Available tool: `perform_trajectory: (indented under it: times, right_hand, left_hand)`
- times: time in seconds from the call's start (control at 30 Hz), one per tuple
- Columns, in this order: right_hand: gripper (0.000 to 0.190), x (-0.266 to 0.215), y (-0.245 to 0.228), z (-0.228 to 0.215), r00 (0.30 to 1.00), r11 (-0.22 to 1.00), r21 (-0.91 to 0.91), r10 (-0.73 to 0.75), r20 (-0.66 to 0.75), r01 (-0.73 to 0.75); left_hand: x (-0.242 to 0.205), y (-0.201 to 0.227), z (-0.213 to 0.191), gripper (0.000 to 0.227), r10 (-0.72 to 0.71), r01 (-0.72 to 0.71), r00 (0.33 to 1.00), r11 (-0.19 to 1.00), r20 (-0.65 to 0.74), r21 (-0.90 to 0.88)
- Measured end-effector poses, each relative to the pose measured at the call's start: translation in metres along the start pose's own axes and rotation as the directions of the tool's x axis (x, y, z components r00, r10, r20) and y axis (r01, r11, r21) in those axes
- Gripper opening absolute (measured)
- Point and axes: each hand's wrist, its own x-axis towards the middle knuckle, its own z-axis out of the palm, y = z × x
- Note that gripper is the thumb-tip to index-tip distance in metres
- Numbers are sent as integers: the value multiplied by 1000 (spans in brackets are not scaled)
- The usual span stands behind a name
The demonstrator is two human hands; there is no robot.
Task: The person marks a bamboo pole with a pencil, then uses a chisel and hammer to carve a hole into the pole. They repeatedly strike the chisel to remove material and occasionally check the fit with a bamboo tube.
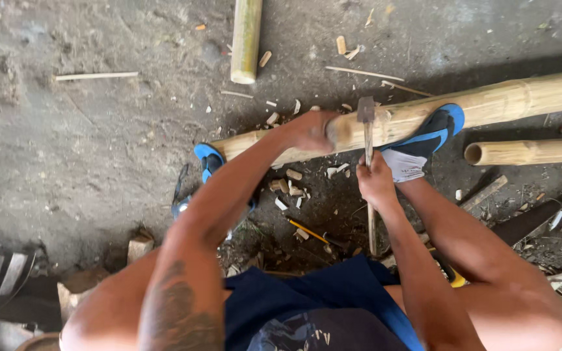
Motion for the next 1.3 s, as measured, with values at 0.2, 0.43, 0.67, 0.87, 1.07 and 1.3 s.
perform_trajectory:
  times: [0.2,0.43,0.67,0.87,1.07,1.3]
  right_hand:
    - [10,-14,-20,18,969,924,292,232,82,-246]
    - [12,-28,-8,10,985,947,270,165,58,-175]
    - [13,-27,-29,19,954,933,216,262,144,-289]
    - [12,-29,-32,13,962,957,158,217,165,-243]
    - [13,-25,-37,11,944,917,245,273,185,-314]
    - [10,-30,-33,11,949,939,176,268,168,-297]
  left_hand:
    - [-62,-2,5,45,344,-343,938,939,-35,37]
    - [-45,-19,-39,34,-215,-484,469,749,-857,-453]
    - [-83,-66,-38,26,-264,-689,309,600,-914,-407]
    - [-80,-99,-18,17,-372,-713,202,578,-906,-396]
    - [-80,-105,-19,19,-383,-724,222,552,-897,-415]
    - [-75,-96,-20,17,-389,-673,222,602,-894,-429]
